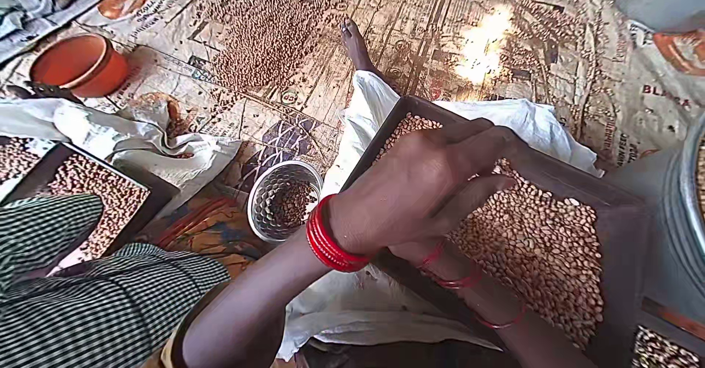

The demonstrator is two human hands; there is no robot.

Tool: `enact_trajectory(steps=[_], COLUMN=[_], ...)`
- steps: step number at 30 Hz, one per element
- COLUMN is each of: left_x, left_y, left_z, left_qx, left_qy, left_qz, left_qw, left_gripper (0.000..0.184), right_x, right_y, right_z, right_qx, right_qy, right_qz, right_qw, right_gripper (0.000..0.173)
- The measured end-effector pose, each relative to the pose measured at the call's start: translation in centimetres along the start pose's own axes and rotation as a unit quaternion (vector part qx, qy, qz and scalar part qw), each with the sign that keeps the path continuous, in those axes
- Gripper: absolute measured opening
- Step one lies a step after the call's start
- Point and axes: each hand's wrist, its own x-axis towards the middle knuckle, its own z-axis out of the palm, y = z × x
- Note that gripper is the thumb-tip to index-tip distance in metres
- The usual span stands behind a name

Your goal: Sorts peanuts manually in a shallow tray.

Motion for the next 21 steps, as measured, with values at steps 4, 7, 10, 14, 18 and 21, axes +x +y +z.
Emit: enact_trajectory(steps=[4,7,10,14,18,21], left_x=[-7.1,-10.3,-9.4,-9.3,-9.4,-9.1], left_y=[-3.5,-4.6,-4.6,-4.4,-3.9,-3.8], left_z=[-1.7,0.6,3.7,7.0,8.0,8.0], left_qx=[0.072,0.080,0.089,0.166,0.215,0.220], left_qy=[-0.062,-0.141,-0.258,-0.264,-0.236,-0.272], left_qz=[-0.115,-0.171,-0.260,-0.271,-0.241,-0.241], left_qw=[0.989,0.972,0.926,0.911,0.917,0.905], left_gripper=[0.016,0.011,0.014,0.019,0.020,0.021], right_x=[-7.4,-12.1,-11.5,-8.3,-6.0,-3.6], right_y=[4.8,6.9,5.8,3.8,3.8,4.2], right_z=[-3.9,-7.3,-7.4,-5.6,-6.4,-6.0], right_qx=[0.080,0.012,-0.036,-0.033,-0.060,-0.056], right_qy=[-0.091,0.020,0.069,-0.013,-0.005,0.085], right_qz=[-0.009,0.090,0.114,0.086,0.121,0.065], right_qw=[0.993,0.996,0.990,0.996,0.991,0.993], right_gripper=[0.025,0.031,0.028,0.020,0.020,0.013])
